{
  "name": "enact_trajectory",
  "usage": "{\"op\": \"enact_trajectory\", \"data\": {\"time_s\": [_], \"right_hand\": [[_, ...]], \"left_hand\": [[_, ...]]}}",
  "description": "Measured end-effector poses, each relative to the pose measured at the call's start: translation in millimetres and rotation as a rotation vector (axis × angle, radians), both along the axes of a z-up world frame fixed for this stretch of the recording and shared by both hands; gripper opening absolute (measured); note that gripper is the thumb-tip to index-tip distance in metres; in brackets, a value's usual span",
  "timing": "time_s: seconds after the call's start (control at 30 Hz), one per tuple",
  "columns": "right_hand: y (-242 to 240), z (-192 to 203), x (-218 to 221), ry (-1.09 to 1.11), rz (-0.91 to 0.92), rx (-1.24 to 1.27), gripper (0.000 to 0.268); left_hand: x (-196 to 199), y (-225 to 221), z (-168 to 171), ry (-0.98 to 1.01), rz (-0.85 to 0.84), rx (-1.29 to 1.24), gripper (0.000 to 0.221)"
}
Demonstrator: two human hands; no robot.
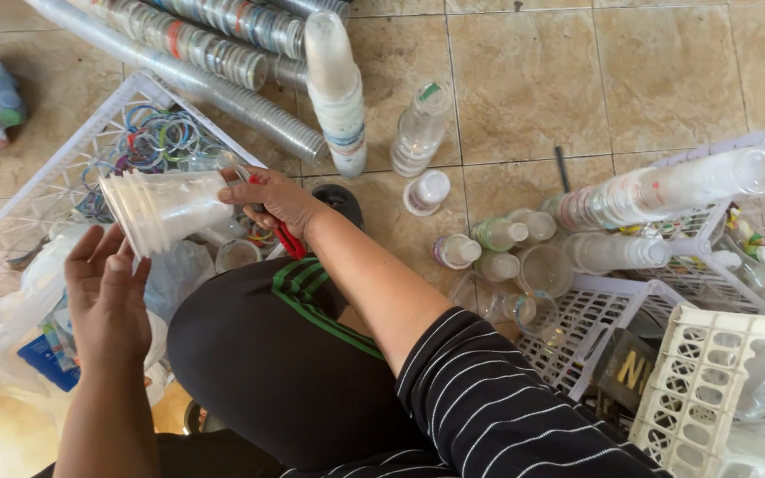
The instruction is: The person sits on the floor and uses a red utility knife to cut the tops off clear plastic bottles. They remove the bottles from a white plastic bag, cut them, and place the cut pieces into a white basket or onto the floor.
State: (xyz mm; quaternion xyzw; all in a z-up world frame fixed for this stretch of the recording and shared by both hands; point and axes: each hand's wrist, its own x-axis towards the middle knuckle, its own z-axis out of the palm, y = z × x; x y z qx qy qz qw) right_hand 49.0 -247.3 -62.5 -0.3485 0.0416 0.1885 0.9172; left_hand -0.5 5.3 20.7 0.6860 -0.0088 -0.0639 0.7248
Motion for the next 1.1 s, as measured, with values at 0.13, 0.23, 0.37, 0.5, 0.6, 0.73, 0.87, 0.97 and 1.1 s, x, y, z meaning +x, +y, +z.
{"op": "enact_trajectory", "data": {"time_s": [0.13, 0.23, 0.37, 0.5, 0.6, 0.73, 0.87, 0.97, 1.1], "right_hand": [[-9.2, -9.6, 0.1, 0.039, -0.037, 0.080, 0.047], [-23.4, -7.6, -4.5, 0.118, -0.035, 0.130, 0.038], [-51.5, -13.1, -17.5, 0.102, -0.129, 0.141, 0.050], [-78.6, -18.1, -41.0, 0.106, -0.165, 0.119, 0.029], [-89.8, -18.3, -55.2, 0.125, -0.150, 0.138, 0.024], [-94.7, -26.5, -72.4, 0.186, -0.221, 0.156, 0.021], [-104.6, -32.5, -81.7, 0.208, -0.207, 0.184, 0.023], [-112.8, -32.9, -86.4, 0.217, -0.231, 0.193, 0.018], [-118.2, -27.7, -92.0, 0.214, -0.258, 0.158, 0.023]], "left_hand": [[-2.4, -0.4, 6.8, -0.012, -0.018, -0.007, 0.056], [-4.2, 6.4, 4.8, 0.046, 0.035, -0.049, 0.052], [-5.2, 16.9, -0.5, 0.108, 0.093, -0.064, 0.052], [-6.6, 25.9, -4.6, 0.118, 0.102, -0.037, 0.049], [-11.6, 23.8, -3.2, 0.093, 0.092, 0.002, 0.048], [-20.0, 29.3, -6.4, 0.046, 0.064, 0.033, 0.048], [-22.2, 38.5, -11.4, 0.050, 0.074, 0.042, 0.046], [-24.6, 37.4, -7.2, 0.040, 0.077, 0.030, 0.044], [-27.3, 37.4, -1.6, 0.028, 0.077, 0.041, 0.043]]}}
